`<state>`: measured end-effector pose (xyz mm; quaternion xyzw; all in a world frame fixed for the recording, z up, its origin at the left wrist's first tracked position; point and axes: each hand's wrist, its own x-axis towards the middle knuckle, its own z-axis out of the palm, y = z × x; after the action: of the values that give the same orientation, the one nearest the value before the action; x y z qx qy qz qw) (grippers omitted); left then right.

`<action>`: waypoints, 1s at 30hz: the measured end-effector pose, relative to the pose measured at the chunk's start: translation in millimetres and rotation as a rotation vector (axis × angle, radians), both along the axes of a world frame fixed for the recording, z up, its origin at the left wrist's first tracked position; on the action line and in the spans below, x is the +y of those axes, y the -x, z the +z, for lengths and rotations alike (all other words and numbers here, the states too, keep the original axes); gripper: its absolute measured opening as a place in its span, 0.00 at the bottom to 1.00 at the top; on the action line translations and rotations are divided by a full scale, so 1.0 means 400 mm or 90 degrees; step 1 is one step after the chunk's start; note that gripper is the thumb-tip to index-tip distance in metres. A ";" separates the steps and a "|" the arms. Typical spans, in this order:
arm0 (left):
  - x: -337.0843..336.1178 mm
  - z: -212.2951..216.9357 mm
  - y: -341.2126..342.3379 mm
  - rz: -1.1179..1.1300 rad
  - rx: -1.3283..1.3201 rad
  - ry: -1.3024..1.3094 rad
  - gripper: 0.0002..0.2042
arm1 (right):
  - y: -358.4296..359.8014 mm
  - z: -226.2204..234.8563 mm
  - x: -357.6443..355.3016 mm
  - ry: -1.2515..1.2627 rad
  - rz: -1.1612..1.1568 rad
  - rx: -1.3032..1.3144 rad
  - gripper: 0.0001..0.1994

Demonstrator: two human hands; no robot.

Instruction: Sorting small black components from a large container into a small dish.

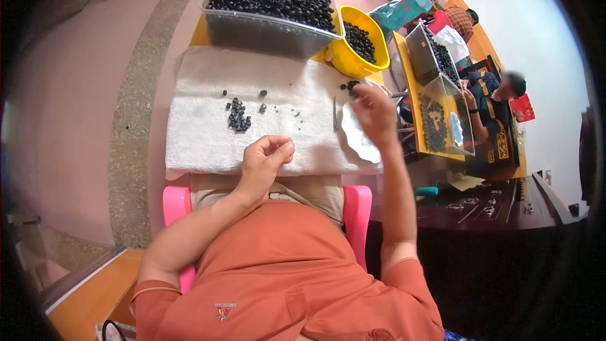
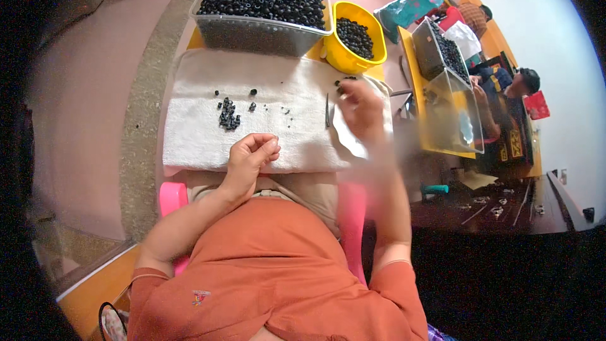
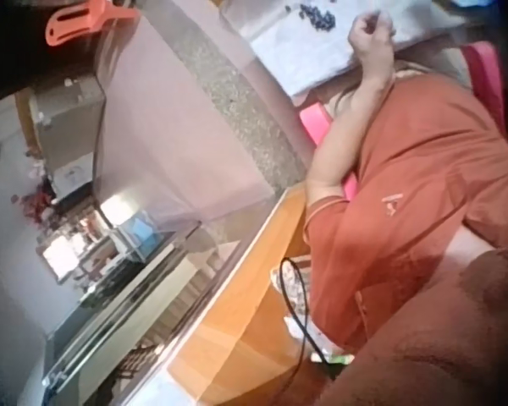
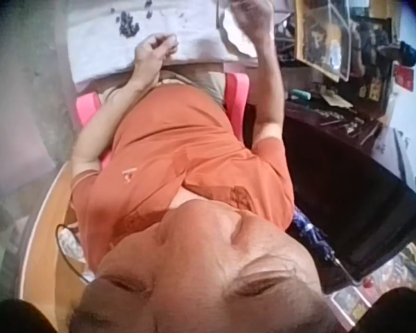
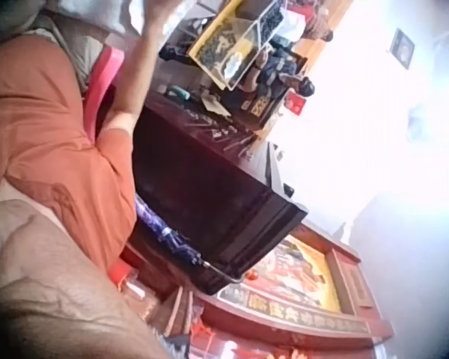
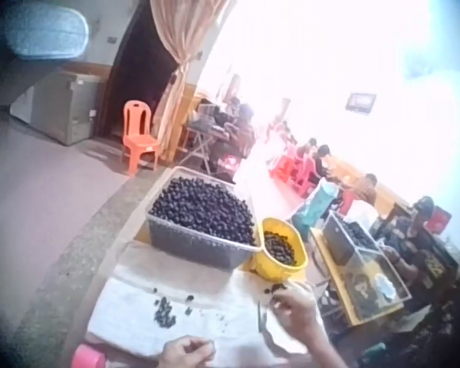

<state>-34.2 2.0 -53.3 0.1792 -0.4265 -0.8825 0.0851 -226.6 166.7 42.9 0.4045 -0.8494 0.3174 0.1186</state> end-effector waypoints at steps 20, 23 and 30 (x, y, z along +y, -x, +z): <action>0.003 0.001 0.005 0.002 -0.009 -0.010 0.09 | -0.064 -0.123 -0.297 -0.213 0.265 -0.078 0.11; 0.001 0.005 0.003 0.001 -0.011 0.014 0.09 | -0.066 -0.131 -0.303 -0.274 0.256 -0.022 0.12; -0.002 0.000 0.003 0.004 -0.019 0.016 0.08 | -0.065 -0.124 -0.299 -0.308 0.235 -0.072 0.11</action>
<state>-35.6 1.1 -53.5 0.1927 -0.4382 -0.8739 0.0841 -200.5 47.1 -6.6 0.5503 -0.8176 0.1446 -0.0884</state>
